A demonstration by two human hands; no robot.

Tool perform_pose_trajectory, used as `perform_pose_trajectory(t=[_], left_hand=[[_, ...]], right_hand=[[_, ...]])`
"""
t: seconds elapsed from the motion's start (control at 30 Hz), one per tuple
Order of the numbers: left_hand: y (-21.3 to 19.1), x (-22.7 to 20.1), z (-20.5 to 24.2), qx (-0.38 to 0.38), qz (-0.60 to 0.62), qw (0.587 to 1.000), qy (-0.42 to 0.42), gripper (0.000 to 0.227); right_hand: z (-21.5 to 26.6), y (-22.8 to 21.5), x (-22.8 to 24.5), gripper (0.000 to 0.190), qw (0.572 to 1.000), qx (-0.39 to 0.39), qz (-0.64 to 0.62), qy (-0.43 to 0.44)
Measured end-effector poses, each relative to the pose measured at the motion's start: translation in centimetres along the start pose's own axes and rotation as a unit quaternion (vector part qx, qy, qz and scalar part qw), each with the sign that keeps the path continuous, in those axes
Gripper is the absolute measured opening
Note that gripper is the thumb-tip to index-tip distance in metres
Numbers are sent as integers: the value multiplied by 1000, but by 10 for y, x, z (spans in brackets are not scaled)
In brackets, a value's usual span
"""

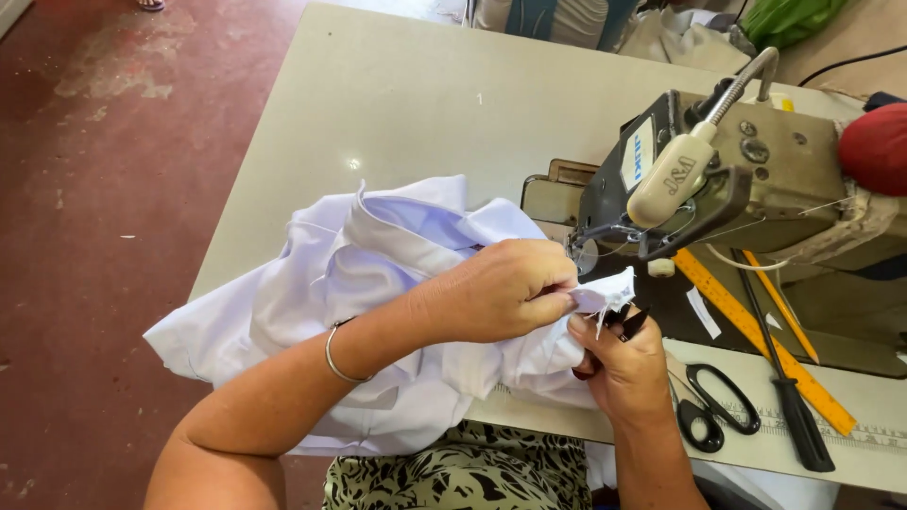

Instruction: Trimming loose threads from a white garment using snips and inspecting the quality of the seams at a sewing workstation.

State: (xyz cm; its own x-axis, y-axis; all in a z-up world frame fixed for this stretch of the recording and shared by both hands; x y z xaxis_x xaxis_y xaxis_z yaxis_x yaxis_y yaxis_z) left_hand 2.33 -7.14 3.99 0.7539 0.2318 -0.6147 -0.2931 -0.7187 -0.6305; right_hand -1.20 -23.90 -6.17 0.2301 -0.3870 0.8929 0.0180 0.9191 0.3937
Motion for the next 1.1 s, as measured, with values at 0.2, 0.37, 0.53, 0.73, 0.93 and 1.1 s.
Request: perform_pose_trajectory(t=[0.2,0.37,0.53,0.73,0.93,1.1], left_hand=[[5,5,-10,69,100,993,6,8],[4,19,-23,80,114,986,-89,24],[4,24,-36,159,135,957,-201,20],[13,34,-40,205,204,930,-228,17],[14,32,-39,215,232,919,-233,16],[7,26,-41,226,209,916,-256,14]], right_hand=[[-9,-31,-18,15,999,41,20,5],[42,-15,46,35,918,24,384,96],[81,-8,79,61,741,126,658,39],[61,-3,84,40,624,78,774,-70],[49,10,95,33,585,64,792,-161],[46,19,99,29,565,72,811,-134]])
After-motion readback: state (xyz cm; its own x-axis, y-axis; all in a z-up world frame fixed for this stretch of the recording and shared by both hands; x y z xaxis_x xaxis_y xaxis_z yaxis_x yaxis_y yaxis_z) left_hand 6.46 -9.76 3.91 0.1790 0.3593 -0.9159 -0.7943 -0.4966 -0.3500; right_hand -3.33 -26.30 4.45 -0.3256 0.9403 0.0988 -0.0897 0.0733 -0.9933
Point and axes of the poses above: each hand's wrist, its own z-axis away from the middle knuckle, its own y-axis out of the palm, x = y × z, the point moved 5 cm from there along -z, towards the middle knuckle, and after that the axes turned 6 degrees about y, right-handed, at the moved point
